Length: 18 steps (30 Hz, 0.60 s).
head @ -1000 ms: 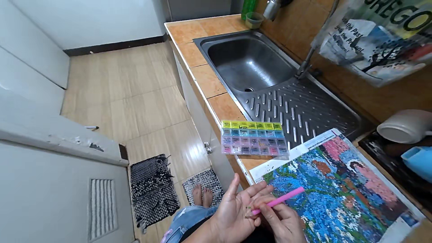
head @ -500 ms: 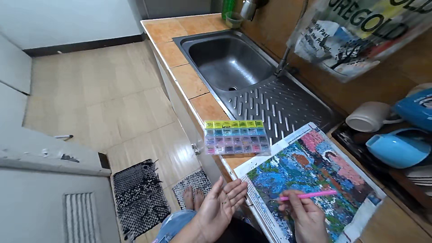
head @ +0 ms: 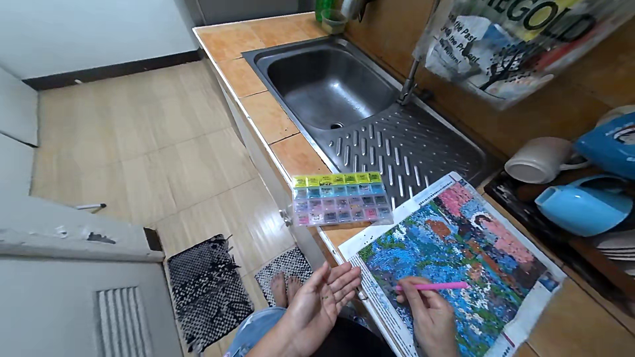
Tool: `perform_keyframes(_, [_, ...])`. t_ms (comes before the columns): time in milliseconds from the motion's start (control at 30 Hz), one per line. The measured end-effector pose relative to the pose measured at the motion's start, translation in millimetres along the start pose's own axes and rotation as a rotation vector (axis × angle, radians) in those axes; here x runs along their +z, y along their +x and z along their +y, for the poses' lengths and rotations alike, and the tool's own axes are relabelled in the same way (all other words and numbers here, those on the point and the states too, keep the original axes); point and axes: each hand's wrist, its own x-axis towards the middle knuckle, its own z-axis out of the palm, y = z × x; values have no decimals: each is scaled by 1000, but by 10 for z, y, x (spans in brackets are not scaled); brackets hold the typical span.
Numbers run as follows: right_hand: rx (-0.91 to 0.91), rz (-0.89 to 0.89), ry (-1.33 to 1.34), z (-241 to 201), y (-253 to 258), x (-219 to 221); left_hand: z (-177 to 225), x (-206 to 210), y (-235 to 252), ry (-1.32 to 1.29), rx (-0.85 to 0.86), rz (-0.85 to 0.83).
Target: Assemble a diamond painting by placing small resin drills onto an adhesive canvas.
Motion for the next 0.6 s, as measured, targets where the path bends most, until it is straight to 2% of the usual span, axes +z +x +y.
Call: perform_keyframes(600, [-131, -22, -40, 133, -21, 53, 3, 7, 2, -11, -9, 20])
